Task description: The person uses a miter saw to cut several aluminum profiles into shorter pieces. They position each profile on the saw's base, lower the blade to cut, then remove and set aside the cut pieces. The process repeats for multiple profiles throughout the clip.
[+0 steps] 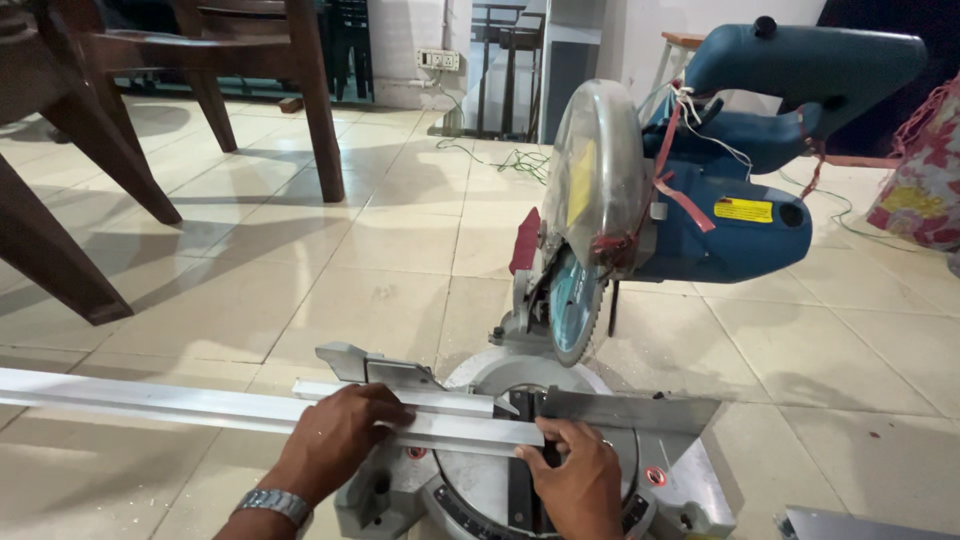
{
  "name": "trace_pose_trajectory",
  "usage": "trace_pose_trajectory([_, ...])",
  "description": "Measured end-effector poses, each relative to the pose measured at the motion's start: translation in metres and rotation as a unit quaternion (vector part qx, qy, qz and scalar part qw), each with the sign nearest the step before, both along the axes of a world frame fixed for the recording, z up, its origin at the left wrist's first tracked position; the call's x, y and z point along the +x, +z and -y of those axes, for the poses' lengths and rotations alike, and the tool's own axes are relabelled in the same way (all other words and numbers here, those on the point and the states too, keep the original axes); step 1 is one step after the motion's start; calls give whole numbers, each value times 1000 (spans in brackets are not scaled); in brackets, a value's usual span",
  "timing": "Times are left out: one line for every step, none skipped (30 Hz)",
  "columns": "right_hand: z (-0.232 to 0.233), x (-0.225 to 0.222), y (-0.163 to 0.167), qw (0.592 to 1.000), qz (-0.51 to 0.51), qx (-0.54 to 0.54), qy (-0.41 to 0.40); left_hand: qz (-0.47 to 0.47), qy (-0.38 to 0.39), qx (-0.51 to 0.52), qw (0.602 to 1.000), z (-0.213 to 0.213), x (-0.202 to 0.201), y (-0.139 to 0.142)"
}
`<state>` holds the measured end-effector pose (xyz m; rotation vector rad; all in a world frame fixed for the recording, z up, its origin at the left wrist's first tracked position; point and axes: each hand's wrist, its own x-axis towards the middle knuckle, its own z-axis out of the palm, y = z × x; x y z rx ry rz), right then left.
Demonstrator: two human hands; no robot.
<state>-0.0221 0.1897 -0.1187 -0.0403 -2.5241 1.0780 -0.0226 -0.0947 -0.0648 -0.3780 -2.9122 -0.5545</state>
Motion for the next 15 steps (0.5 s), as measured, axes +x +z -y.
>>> trace_pose_trajectory([1, -1, -1, 1000, 9, -1, -5, -23, -6, 10, 1000, 2, 1, -1])
trace_pose_trajectory([1, -3, -2, 1000, -2, 4, 0, -46, -12, 18, 999, 3, 3, -3])
trace_pose_trajectory([1, -3, -3, 1000, -13, 9, 5, -68, -17, 28, 997, 4, 5, -4])
trace_pose_trajectory([1, -3, -4, 1000, -22, 14, 8, -52, -8, 23, 998, 5, 7, -4])
trace_pose_trajectory([1, -3, -5, 1000, -18, 14, 6, -37, 0, 20, 999, 4, 8, -3])
trace_pose_trajectory([1, -3, -6, 1000, -15, 13, 3, -22, 9, 16, 1000, 3, 8, -1])
trace_pose_trajectory([1, -4, -6, 1000, -12, 11, 1, -15, 16, 11, 1000, 3, 9, 1])
trace_pose_trajectory([1, -4, -7, 1000, -9, 8, 5, -8, 23, 6, 1000, 3, 10, 3])
trace_pose_trajectory([1, -5, -7, 1000, -6, 6, 7, -2, 29, 3, 1000, 3, 10, 6])
trace_pose_trajectory([1, -5, -7, 1000, -3, 7, 7, 11, 34, 3, 999, 2, 9, 8])
trace_pose_trajectory([1, -6, -6, 1000, 1, 6, 7, 24, 39, 5, 999, 1, 9, 10])
trace_pose_trajectory([1, -6, -6, 1000, 6, 5, 7, 38, 43, 7, 998, -1, 8, 11])
trace_pose_trajectory([0, -6, -6, 1000, 11, 3, 7, 31, 40, 24, 998, -1, 8, 11])
trace_pose_trajectory([0, -5, -5, 1000, 0, 3, 11, 25, 38, 41, 998, -2, 9, 11])
trace_pose_trajectory([0, -5, -5, 1000, -11, 2, 15, 19, 37, 58, 997, -3, 9, 11])
